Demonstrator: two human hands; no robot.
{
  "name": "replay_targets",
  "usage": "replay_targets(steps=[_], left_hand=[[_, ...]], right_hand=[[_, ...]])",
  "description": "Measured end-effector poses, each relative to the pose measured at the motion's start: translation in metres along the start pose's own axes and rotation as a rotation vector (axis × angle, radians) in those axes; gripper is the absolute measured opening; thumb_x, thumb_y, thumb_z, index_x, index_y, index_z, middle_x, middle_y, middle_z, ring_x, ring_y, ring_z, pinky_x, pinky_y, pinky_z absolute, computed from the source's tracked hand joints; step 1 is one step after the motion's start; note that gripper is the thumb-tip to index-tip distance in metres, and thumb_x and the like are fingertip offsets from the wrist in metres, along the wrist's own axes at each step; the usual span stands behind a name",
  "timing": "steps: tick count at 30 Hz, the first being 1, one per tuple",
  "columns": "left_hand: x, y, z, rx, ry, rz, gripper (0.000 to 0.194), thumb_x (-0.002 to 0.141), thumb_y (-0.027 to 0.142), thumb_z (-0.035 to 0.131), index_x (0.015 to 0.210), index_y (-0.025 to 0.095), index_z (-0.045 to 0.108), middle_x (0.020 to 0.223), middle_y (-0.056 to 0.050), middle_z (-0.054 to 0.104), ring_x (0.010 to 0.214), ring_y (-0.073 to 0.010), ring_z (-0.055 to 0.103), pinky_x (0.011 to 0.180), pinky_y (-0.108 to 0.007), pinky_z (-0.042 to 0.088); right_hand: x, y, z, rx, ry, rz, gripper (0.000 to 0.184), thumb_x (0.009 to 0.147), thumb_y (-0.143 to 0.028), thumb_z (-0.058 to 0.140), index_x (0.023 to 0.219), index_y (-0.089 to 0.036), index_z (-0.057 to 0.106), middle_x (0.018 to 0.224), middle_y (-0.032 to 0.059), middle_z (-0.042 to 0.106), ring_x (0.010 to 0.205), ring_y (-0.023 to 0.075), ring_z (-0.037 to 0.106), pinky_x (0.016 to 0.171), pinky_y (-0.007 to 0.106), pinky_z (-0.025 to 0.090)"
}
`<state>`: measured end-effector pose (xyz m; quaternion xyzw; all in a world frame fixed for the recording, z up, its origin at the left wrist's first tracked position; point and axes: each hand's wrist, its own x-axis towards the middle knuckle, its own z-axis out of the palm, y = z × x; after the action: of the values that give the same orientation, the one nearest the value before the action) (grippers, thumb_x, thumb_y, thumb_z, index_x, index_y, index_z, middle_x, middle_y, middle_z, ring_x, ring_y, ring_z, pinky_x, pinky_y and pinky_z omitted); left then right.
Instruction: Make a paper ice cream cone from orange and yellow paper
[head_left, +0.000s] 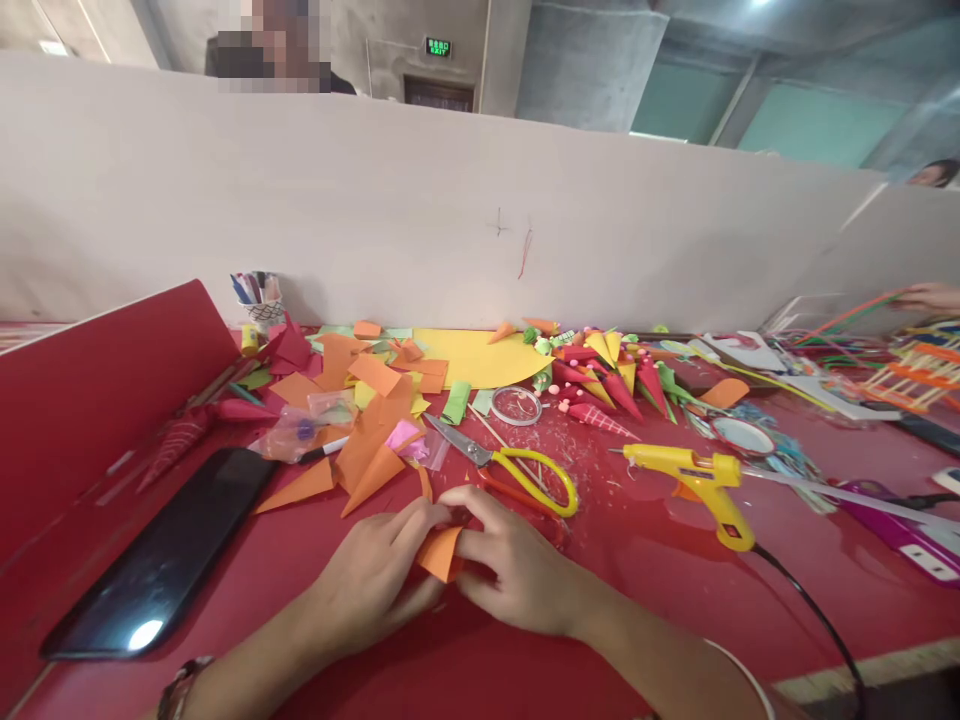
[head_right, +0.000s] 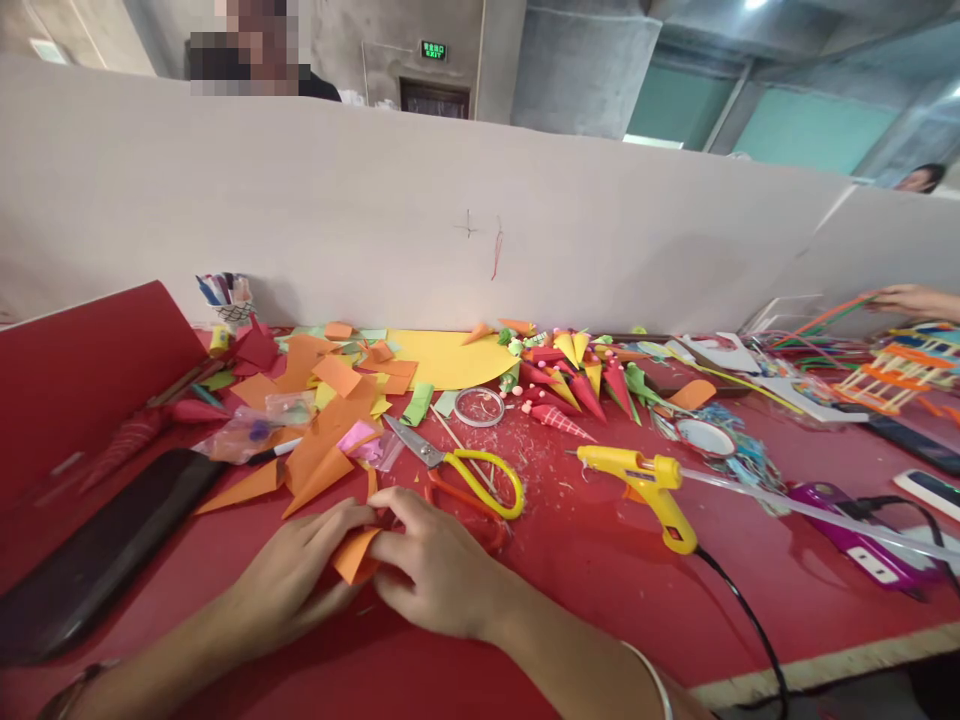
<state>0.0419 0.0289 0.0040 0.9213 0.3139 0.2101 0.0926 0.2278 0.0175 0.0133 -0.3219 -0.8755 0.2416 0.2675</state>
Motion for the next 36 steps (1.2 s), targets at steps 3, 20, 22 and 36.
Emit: replay_targets(steps=[3,20,22,36], left_hand=[[0.000,-0.005,0.000,0.035,0.046,-0.081,0.024,0.073,0.015,0.042,0.096,0.019,0.039,0.081,-0.003,0.060,0.068,-0.0161,0.059,0.057,-0.023,0.044],[-0.001,-0.014,0.000,0.137,-0.147,-0.023,0.004,0.073,0.018,0.043,0.078,0.018,0.043,0.062,-0.001,0.056,0.056,-0.0159,0.053,0.050,-0.022,0.033],[-0.001,-0.015,-0.001,0.179,-0.130,-0.003,0.005,0.074,0.018,0.042,0.079,0.017,0.044,0.063,-0.002,0.056,0.057,-0.0164,0.054,0.051,-0.023,0.034],[-0.002,-0.031,0.001,0.155,0.061,0.047,0.016,0.073,0.016,0.045,0.089,0.017,0.043,0.075,-0.004,0.060,0.059,-0.0159,0.055,0.053,-0.024,0.042]], right_hand=[[-0.001,0.001,-0.002,0.053,0.083,0.018,0.031,0.076,-0.008,0.045,0.102,-0.021,0.054,0.108,0.0051,0.044,0.094,0.0128,0.048,0.084,0.027,0.042],[-0.002,0.042,-0.009,-0.479,0.168,0.402,0.018,0.077,-0.019,0.050,0.093,-0.021,0.057,0.089,0.0041,0.053,0.087,0.0167,0.050,0.073,0.026,0.040],[-0.003,0.045,-0.012,-0.558,0.163,0.460,0.021,0.075,-0.021,0.052,0.096,-0.021,0.056,0.092,0.0052,0.052,0.091,0.0186,0.049,0.074,0.027,0.040],[-0.001,0.052,-0.013,-0.577,0.062,0.500,0.022,0.077,-0.025,0.049,0.098,-0.023,0.054,0.091,0.0045,0.053,0.083,0.0176,0.055,0.067,0.026,0.041]])
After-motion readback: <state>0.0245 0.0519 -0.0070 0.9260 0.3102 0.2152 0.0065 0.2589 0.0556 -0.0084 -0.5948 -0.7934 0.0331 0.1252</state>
